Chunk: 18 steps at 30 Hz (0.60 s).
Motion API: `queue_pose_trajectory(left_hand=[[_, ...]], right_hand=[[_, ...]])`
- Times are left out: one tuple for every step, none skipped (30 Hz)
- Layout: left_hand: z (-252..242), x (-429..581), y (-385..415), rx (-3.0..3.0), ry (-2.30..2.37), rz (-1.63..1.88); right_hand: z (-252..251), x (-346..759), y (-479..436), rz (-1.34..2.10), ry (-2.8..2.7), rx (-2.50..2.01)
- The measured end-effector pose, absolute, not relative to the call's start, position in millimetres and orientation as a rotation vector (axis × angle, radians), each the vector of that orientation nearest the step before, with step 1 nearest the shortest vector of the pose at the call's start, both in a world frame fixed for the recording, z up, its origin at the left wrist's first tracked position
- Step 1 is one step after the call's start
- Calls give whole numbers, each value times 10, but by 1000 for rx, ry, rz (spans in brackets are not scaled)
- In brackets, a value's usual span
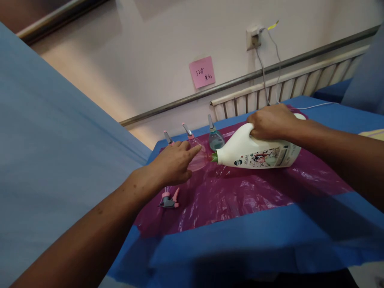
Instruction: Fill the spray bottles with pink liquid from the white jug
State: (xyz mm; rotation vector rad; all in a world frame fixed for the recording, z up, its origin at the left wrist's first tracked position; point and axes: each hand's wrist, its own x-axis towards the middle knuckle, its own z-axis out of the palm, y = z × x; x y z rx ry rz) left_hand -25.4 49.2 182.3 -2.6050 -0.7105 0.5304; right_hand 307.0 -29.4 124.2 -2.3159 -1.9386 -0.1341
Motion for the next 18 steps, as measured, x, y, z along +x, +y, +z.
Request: queue_pose_trajectory(left_hand=[[1824, -253, 491, -2601, -708, 539], [1826, -251, 491, -2596, -706, 547], [1828, -250, 492, -2594, -704, 552], [1829, -249, 494, -2595, -702, 553], [1828, -250, 497, -2600, -702, 549], [1827, -251, 502, -2608, -702, 541], [1824, -252, 507, -2619, -703, 532], [1821, -254, 512, -2629, -704, 524], [1818, -256, 517, -2638, -705, 518], [1816, -256, 520, -2644, -706, 514], [1816, -255, 522, -2647, -708, 515], [1817, -253, 522, -2647, -710, 518], [1819, -249, 520, -2646, -712, 523], [1823, -243, 516, -2643, -715, 533], [1828, -237, 512, -2639, -717, 542], [1834, -230, 507, -2635, -718, 551], [1839, -223, 502, -2632, -719, 559], [1845, -217, 497, -2628, -720, 562]], right_hand=[[1259, 3050, -301, -155, -1943, -2375], [1280, 3028, -311, -171, -1949, -2423], [1302, 3005, -323, -185, -1956, -2453], [1322, 2983, -334, -193, -1969, -2455], [1339, 2964, -345, -199, -1980, -2450], [1351, 2950, -353, -205, -1990, -2442], [1359, 2940, -359, -214, -1995, -2437], [1362, 2934, -363, -222, -1998, -2431], [1362, 2931, -363, -226, -2000, -2426], [1360, 2932, -362, -227, -2000, -2428], [1356, 2934, -358, -231, -1999, -2433], [1351, 2939, -353, -231, -2003, -2435], [1346, 2945, -347, -228, -2003, -2439], [1342, 2952, -341, -218, -2000, -2442], [1339, 2959, -336, -206, -1989, -2444], [1336, 2965, -331, -188, -1978, -2442], [1335, 2970, -328, -169, -1969, -2437], [1334, 2973, -326, -152, -1963, -2433]])
